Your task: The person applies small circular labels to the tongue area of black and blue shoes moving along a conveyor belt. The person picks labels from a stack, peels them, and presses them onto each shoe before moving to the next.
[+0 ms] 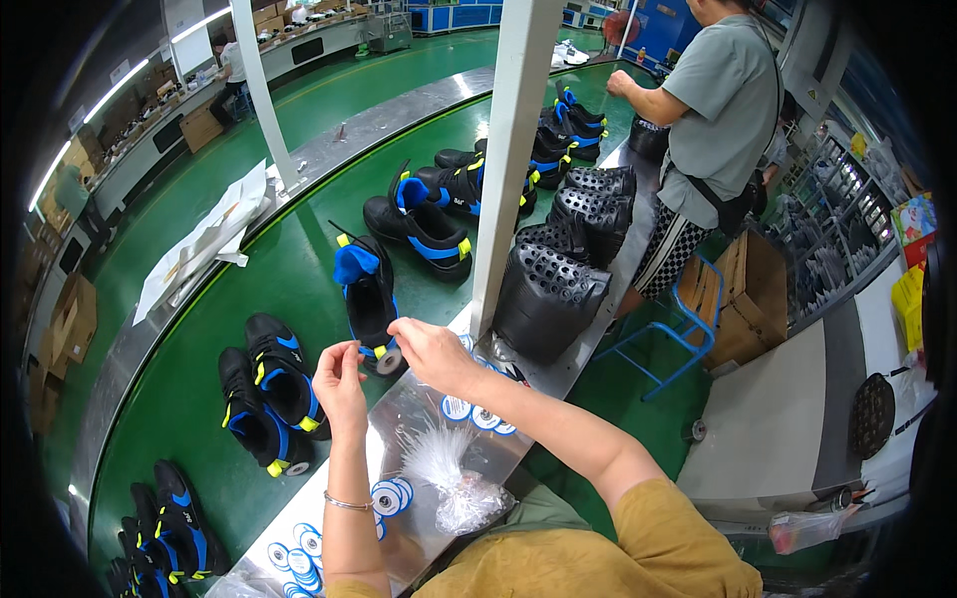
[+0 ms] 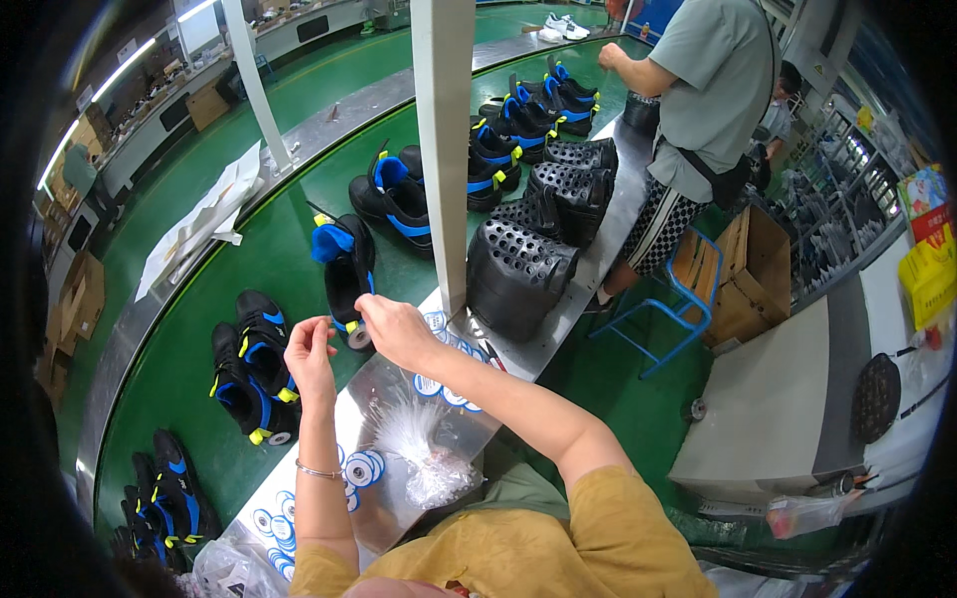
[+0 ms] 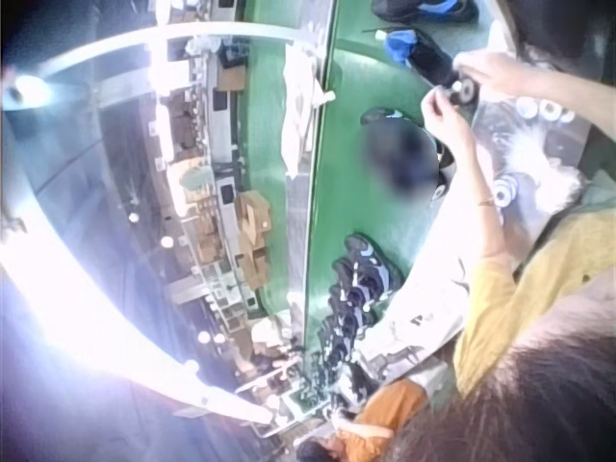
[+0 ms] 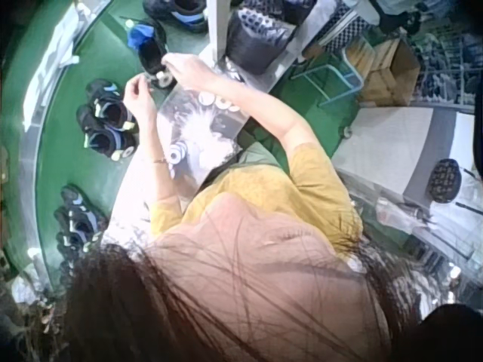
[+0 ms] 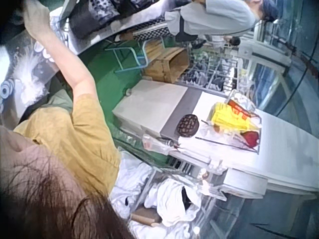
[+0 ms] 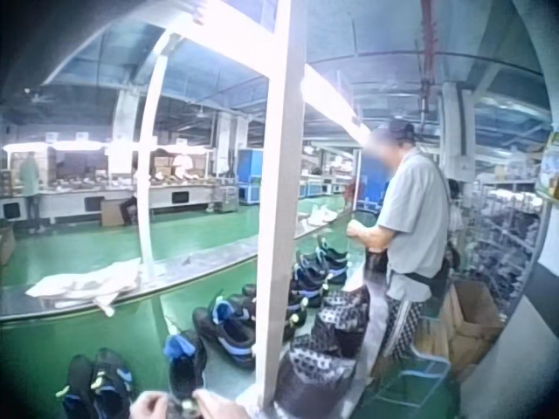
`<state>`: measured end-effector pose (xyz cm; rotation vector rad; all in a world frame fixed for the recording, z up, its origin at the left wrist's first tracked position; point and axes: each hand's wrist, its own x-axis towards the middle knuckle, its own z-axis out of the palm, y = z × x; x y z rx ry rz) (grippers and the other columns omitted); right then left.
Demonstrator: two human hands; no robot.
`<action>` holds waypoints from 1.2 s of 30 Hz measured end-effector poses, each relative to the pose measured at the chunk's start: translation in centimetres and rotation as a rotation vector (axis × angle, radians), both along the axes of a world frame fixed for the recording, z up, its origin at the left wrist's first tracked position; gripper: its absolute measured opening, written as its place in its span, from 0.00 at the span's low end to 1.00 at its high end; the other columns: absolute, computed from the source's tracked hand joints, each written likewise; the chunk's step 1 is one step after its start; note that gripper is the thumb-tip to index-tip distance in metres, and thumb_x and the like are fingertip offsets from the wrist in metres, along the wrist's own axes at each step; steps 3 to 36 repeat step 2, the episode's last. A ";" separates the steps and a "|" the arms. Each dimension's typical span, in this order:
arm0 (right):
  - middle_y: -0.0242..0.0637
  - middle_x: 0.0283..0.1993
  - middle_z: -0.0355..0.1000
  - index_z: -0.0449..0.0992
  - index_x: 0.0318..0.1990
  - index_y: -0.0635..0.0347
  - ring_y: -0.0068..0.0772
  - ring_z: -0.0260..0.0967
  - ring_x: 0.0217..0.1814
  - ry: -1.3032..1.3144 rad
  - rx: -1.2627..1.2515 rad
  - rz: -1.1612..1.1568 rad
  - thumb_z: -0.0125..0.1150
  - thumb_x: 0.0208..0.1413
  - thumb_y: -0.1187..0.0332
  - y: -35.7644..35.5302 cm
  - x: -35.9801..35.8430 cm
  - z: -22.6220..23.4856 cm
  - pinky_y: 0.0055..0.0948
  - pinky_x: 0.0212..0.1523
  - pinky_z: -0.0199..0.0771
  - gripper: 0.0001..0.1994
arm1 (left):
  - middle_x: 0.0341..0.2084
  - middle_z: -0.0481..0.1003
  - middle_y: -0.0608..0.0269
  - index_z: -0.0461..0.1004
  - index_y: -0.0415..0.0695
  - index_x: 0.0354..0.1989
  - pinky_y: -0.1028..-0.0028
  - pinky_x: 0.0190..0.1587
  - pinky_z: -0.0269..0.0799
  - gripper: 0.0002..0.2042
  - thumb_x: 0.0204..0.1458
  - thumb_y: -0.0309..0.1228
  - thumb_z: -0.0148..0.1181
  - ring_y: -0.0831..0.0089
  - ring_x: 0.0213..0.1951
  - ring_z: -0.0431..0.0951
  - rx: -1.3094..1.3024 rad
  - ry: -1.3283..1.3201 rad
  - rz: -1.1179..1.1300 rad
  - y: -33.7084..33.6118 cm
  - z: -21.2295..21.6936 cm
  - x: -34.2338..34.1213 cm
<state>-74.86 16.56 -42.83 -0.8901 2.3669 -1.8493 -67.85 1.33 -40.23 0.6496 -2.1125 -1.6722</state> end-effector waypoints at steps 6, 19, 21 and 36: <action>0.51 0.37 0.74 0.69 0.43 0.62 0.57 0.72 0.38 -0.008 -0.040 0.007 0.51 0.59 0.72 -0.4 -0.3 0.9 0.48 0.37 0.72 0.07 | 0.34 0.78 0.68 0.77 0.39 0.41 0.84 0.29 0.68 0.06 0.59 0.27 0.57 0.84 0.32 0.75 -0.039 0.022 -0.104 0.9 0.7 -0.4; 0.51 0.37 0.74 0.69 0.43 0.62 0.57 0.72 0.38 -0.008 -0.040 0.007 0.51 0.59 0.72 -0.4 -0.3 0.9 0.48 0.37 0.72 0.07 | 0.34 0.78 0.68 0.77 0.39 0.41 0.84 0.29 0.68 0.06 0.59 0.27 0.57 0.84 0.32 0.75 -0.039 0.022 -0.104 0.9 0.7 -0.4; 0.51 0.37 0.74 0.69 0.43 0.62 0.57 0.72 0.38 -0.008 -0.040 0.007 0.51 0.59 0.72 -0.4 -0.3 0.9 0.48 0.37 0.72 0.07 | 0.34 0.78 0.68 0.77 0.39 0.41 0.84 0.29 0.68 0.06 0.59 0.27 0.57 0.84 0.32 0.75 -0.039 0.022 -0.104 0.9 0.7 -0.4; 0.51 0.37 0.74 0.69 0.43 0.62 0.57 0.72 0.38 -0.008 -0.040 0.007 0.51 0.59 0.72 -0.4 -0.3 0.9 0.48 0.37 0.72 0.07 | 0.34 0.78 0.68 0.77 0.39 0.41 0.84 0.29 0.68 0.06 0.59 0.27 0.57 0.84 0.32 0.75 -0.039 0.022 -0.104 0.9 0.7 -0.4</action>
